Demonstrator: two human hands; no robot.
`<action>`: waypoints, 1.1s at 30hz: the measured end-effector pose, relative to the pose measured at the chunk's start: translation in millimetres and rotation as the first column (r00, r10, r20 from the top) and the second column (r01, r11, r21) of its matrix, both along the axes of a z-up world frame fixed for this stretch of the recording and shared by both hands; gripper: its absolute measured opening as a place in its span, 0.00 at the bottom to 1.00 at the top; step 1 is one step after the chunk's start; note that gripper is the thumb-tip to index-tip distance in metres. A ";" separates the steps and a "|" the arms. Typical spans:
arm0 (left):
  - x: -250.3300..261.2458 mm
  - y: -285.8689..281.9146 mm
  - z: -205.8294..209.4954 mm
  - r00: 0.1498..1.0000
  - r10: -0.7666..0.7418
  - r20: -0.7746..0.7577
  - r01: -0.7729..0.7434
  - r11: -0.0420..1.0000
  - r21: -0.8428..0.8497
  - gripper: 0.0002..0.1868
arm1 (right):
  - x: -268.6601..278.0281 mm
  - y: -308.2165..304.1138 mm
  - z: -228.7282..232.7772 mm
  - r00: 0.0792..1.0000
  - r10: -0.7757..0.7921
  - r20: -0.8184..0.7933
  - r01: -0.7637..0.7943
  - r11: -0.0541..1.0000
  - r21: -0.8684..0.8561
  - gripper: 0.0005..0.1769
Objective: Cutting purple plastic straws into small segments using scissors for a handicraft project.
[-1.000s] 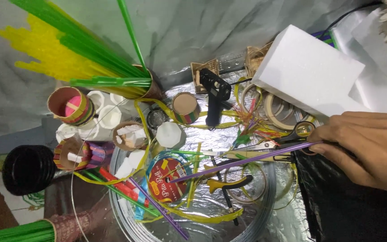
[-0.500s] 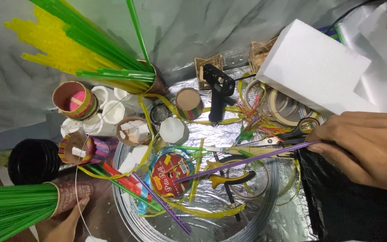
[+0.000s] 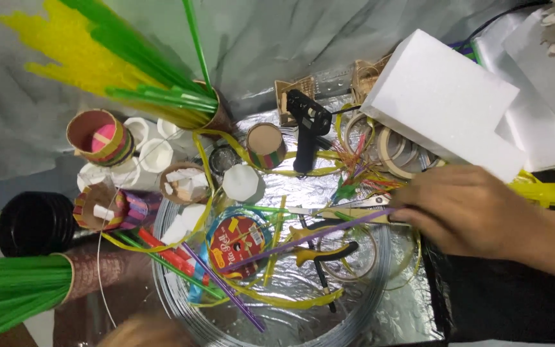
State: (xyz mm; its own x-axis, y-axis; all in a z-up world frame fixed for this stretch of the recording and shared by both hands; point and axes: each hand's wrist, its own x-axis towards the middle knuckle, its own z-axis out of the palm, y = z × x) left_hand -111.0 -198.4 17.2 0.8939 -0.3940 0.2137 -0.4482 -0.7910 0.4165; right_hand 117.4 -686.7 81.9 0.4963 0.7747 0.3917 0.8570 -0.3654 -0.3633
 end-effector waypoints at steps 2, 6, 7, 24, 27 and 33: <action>79.3 -67.4 38.6 0.995 -0.101 0.012 0.101 0.994 0.037 0.14 | 1.7 18.1 -10.5 0.998 0.040 0.039 -0.041 0.999 0.036 0.06; 152.9 -164.6 67.8 0.945 -0.305 0.121 0.312 0.949 -0.045 0.22 | 5.8 41.2 -26.9 0.987 0.141 0.072 -0.153 0.969 0.192 0.07; 167.0 -174.9 59.8 0.953 -0.291 0.087 0.294 0.955 -0.035 0.25 | 8.0 44.4 -29.1 0.982 0.181 0.063 -0.191 0.949 0.250 0.08; 172.7 -154.1 23.3 0.915 -0.282 -0.289 0.253 0.958 -0.134 0.22 | 6.7 33.4 -27.5 0.945 0.042 0.324 -0.116 0.970 0.213 0.07; 171.7 -159.4 41.0 0.903 -0.219 -0.371 0.122 0.956 -0.267 0.20 | -6.1 28.7 -11.7 0.951 0.065 0.302 -0.125 0.975 0.185 0.03; 161.4 -151.0 27.2 0.788 -0.205 -0.581 -0.130 0.867 -0.482 0.22 | -31.7 40.4 -37.2 0.968 0.191 0.162 -0.170 0.976 -0.134 0.09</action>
